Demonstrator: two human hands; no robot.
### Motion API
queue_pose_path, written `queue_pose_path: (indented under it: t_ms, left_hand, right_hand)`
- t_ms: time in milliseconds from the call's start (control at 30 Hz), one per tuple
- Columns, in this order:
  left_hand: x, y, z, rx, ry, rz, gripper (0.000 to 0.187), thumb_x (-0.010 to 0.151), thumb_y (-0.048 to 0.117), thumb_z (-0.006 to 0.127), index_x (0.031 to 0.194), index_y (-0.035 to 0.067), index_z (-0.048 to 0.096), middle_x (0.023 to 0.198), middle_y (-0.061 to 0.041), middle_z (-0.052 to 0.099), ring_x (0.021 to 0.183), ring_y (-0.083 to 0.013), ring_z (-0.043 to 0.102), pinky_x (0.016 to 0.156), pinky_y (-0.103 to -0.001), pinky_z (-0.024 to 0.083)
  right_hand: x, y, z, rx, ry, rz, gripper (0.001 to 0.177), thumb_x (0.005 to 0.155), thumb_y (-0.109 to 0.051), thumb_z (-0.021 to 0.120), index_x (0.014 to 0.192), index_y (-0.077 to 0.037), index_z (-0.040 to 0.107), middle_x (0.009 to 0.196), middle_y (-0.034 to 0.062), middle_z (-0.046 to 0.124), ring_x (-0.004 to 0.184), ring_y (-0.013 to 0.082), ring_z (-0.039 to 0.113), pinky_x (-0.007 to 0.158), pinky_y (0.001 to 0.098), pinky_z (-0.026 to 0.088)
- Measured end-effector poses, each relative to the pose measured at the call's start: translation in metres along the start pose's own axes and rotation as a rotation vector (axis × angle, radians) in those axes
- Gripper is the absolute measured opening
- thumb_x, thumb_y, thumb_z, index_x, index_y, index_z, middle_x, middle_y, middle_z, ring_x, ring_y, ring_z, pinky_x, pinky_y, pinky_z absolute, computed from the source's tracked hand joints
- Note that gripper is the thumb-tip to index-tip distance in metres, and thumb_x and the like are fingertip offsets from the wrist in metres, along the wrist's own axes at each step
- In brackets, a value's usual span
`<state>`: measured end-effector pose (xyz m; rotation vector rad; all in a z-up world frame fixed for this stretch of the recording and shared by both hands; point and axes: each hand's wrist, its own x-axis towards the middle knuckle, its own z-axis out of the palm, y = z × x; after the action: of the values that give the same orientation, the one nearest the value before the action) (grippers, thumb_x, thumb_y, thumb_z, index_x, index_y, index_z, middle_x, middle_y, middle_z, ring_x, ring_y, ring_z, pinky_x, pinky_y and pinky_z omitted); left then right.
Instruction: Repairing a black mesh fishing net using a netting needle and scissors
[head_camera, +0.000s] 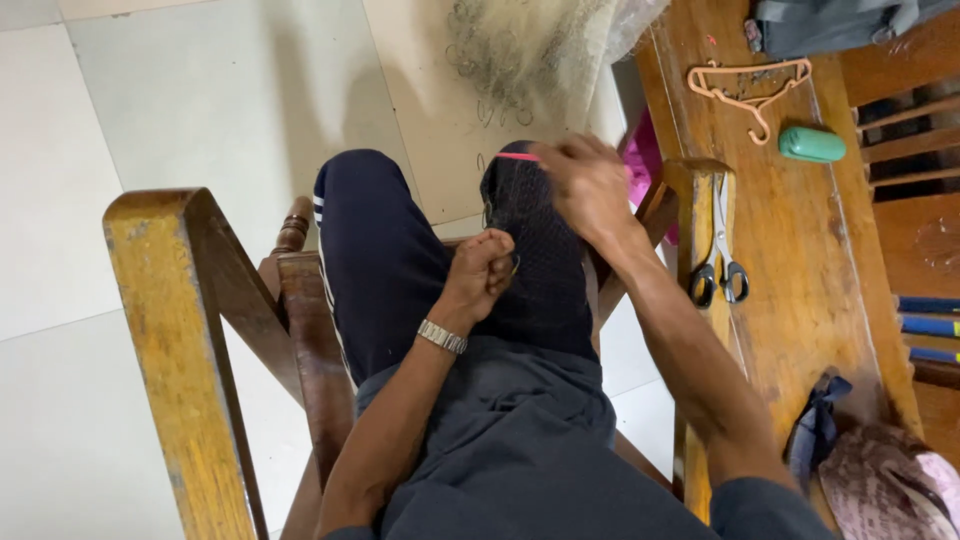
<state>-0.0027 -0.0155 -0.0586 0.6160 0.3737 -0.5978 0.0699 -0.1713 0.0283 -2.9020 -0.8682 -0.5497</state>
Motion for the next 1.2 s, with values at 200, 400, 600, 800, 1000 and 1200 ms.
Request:
queue_pose_path:
  t_ms: [200, 400, 600, 800, 1000, 1200]
  left_hand:
    - [-0.001, -0.001, 0.002, -0.06, -0.078, -0.053, 0.009, 0.075, 0.015, 0.061, 0.075, 0.011, 0.052, 0.048, 0.004, 0.03, 0.035, -0.0073, 0.03, 0.027, -0.019, 0.025]
    - [-0.008, 0.006, 0.013, -0.016, -0.059, -0.045, 0.009, 0.071, 0.014, 0.06, 0.073, 0.011, 0.053, 0.048, 0.004, 0.032, 0.034, -0.006, 0.031, 0.027, -0.018, 0.027]
    - [-0.008, 0.006, 0.012, -0.021, -0.058, -0.047, 0.008, 0.071, 0.014, 0.06, 0.072, 0.012, 0.053, 0.048, 0.004, 0.032, 0.034, -0.0058, 0.031, 0.028, -0.019, 0.027]
    - [-0.014, 0.009, 0.019, -0.007, -0.038, -0.039, 0.008, 0.071, 0.013, 0.06, 0.072, 0.011, 0.053, 0.047, 0.004, 0.033, 0.034, -0.005, 0.032, 0.028, -0.017, 0.027]
    - [-0.018, 0.002, 0.031, 0.121, 0.019, 0.069, 0.005, 0.072, 0.009, 0.061, 0.073, 0.009, 0.056, 0.045, 0.002, 0.033, 0.033, -0.0056, 0.032, 0.028, -0.017, 0.028]
    - [-0.007, -0.011, 0.021, 0.421, 0.04, 0.332, 0.004, 0.076, 0.008, 0.063, 0.072, 0.007, 0.065, 0.051, -0.001, 0.052, 0.046, -0.0047, 0.046, 0.036, -0.017, 0.036]
  right_hand:
    - [-0.072, -0.037, -0.017, 0.426, 0.031, 0.533, 0.014, 0.091, -0.021, 0.059, 0.1, -0.022, 0.069, 0.09, 0.0069, 0.057, 0.076, 0.0294, 0.062, 0.06, 0.0344, 0.049]
    - [-0.088, -0.067, -0.016, 0.661, 0.217, 0.575, 0.015, 0.082, -0.007, 0.068, 0.095, -0.014, 0.073, 0.081, 0.0058, 0.056, 0.069, 0.0198, 0.059, 0.058, 0.0291, 0.048]
    - [-0.093, -0.067, -0.014, 0.622, 0.204, 0.595, 0.015, 0.082, -0.007, 0.068, 0.095, -0.014, 0.072, 0.081, 0.0055, 0.054, 0.072, 0.0211, 0.059, 0.059, 0.0309, 0.049]
    - [-0.09, -0.074, -0.012, 0.63, 0.257, 0.609, 0.015, 0.08, -0.003, 0.068, 0.092, -0.01, 0.072, 0.078, 0.0073, 0.055, 0.068, 0.0211, 0.059, 0.059, 0.0317, 0.049]
    - [-0.059, -0.099, -0.021, 0.544, 0.316, 0.611, 0.027, 0.08, 0.007, 0.061, 0.105, -0.001, 0.065, 0.082, 0.0131, 0.058, 0.077, 0.0299, 0.062, 0.066, 0.0371, 0.051]
    - [-0.038, -0.105, -0.015, 0.656, 0.413, 0.681, 0.02, 0.091, -0.01, 0.054, 0.109, -0.004, 0.062, 0.092, 0.0099, 0.051, 0.082, 0.0201, 0.055, 0.071, 0.0314, 0.049]
